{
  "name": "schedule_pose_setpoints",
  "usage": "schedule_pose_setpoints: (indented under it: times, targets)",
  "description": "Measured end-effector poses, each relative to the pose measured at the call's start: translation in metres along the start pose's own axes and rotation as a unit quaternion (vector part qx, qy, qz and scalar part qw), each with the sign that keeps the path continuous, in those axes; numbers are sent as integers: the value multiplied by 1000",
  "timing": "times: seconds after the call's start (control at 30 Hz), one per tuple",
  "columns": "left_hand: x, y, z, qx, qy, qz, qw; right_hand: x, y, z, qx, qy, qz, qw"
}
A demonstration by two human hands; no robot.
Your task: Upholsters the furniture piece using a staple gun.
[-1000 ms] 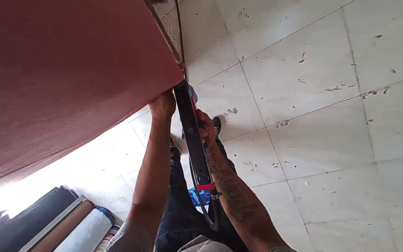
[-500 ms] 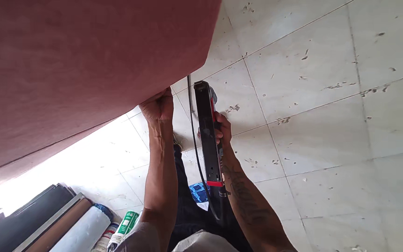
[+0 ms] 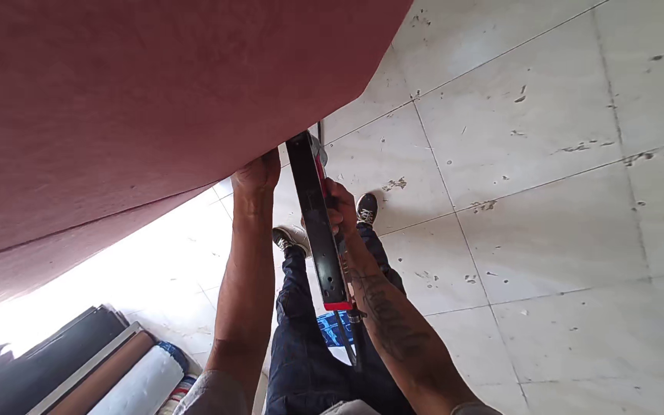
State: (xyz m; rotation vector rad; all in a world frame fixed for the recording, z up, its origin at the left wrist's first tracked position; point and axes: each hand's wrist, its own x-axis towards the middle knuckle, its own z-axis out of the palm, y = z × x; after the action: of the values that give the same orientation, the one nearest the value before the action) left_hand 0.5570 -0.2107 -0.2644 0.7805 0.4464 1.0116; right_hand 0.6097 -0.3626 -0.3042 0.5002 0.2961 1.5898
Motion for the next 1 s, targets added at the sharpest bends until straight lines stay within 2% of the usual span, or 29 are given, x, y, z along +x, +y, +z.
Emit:
schedule_pose_setpoints:
  times: [0.13, 0.2, 0.27, 0.3, 0.4, 0.5, 0.6, 0.7, 0.83, 0.9, 1.0]
  targets:
    - [-5, 14, 10, 134, -43, 86, 986, 5, 19, -3, 1, 9, 1, 1000]
    - [-3, 23, 2, 193, -118, 127, 966, 10, 27, -9, 6, 8, 7, 1000]
    - [1, 29, -17, 197, -186, 97, 958, 10, 33, -13, 1, 22, 9, 1000]
    - [1, 29, -24, 174, -167, 42, 970, 8, 33, -13, -17, 40, 6, 999]
    - [-19, 38, -20, 56, 32, -93, 994, -10, 35, -12, -77, 70, -13, 994]
    - [-38, 51, -9, -145, 165, -99, 971, -26, 36, -14, -60, 57, -24, 996]
    - [-33, 46, -3, -196, 229, -78, 950, -32, 44, -25, -40, 46, -32, 998]
    - [-27, 44, -11, -176, 191, -74, 963, -11, 53, -34, -26, 40, -35, 998]
    - [-26, 56, -30, -21, 60, -28, 998, 25, 71, -38, -9, 21, -4, 1000]
    - [-19, 59, -51, 23, -16, -21, 999, 33, 80, -46, -6, 17, 4, 1000]
    - [-13, 69, -76, 97, -72, -10, 993, 37, 91, -53, -10, 16, 14, 1000]
